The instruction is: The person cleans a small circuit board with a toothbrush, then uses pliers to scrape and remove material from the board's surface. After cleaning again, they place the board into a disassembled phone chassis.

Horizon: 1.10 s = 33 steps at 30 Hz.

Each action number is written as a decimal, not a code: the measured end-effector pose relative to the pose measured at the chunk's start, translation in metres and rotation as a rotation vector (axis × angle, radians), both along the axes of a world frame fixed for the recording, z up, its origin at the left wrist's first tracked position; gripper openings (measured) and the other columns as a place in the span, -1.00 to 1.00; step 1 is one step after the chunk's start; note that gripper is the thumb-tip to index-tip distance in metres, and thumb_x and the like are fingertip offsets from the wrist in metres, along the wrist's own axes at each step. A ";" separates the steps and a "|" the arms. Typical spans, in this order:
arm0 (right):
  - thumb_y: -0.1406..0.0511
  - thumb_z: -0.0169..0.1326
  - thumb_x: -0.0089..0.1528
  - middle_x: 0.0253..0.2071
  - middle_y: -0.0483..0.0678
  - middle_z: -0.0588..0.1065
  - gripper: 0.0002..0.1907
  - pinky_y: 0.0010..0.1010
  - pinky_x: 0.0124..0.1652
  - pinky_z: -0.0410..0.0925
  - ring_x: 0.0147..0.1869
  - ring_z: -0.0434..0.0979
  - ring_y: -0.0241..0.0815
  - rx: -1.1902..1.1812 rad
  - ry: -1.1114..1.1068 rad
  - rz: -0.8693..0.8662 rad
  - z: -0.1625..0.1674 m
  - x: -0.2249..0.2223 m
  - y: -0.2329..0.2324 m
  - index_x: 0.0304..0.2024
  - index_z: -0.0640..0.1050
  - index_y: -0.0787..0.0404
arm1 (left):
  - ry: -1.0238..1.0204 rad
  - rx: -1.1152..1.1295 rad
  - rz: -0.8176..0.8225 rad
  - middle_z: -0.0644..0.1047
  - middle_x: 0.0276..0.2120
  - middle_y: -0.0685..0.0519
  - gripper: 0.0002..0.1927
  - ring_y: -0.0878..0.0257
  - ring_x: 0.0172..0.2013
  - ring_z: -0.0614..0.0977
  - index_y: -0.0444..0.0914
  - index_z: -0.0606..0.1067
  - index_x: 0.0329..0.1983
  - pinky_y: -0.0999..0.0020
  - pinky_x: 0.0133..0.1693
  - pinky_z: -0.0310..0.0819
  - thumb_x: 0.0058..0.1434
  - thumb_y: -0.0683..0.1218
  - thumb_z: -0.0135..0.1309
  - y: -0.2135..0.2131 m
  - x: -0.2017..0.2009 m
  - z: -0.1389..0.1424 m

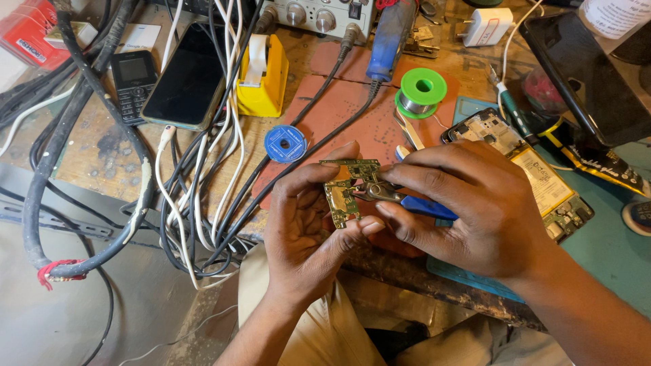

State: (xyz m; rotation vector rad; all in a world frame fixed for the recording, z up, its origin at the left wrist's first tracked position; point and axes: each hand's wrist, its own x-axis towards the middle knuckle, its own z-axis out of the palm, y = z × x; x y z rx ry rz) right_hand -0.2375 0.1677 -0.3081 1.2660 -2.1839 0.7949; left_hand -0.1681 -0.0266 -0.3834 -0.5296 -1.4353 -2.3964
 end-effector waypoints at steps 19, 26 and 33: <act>0.18 0.34 0.16 -0.17 -0.04 0.56 -0.65 -0.27 -0.28 0.40 -0.25 0.59 -0.04 0.036 0.064 -0.016 -0.001 0.006 0.002 -0.07 0.61 0.17 | 0.003 -0.192 0.058 0.42 0.33 -0.26 -0.33 0.13 0.31 0.49 -0.42 0.20 0.52 0.28 0.36 0.37 0.41 -0.26 0.16 -0.004 0.005 0.001; 0.20 0.36 0.14 -0.15 -0.04 0.53 -0.64 -0.23 -0.22 0.38 -0.18 0.56 -0.02 0.017 0.049 -0.003 0.001 0.003 -0.001 -0.05 0.60 0.14 | 0.026 -0.182 0.069 0.40 0.35 -0.27 -0.37 0.12 0.34 0.47 -0.38 0.20 0.48 0.28 0.37 0.37 0.42 -0.25 0.19 -0.004 0.005 0.002; 0.20 0.37 0.11 -0.19 -0.03 0.52 -0.63 -0.22 -0.26 0.32 -0.25 0.50 0.00 0.031 0.058 0.037 0.001 -0.001 0.003 -0.09 0.60 0.17 | -0.036 -0.144 0.036 0.39 0.40 -0.27 -0.36 0.09 0.37 0.47 -0.38 0.20 0.46 0.22 0.37 0.41 0.39 -0.24 0.19 -0.003 0.006 0.001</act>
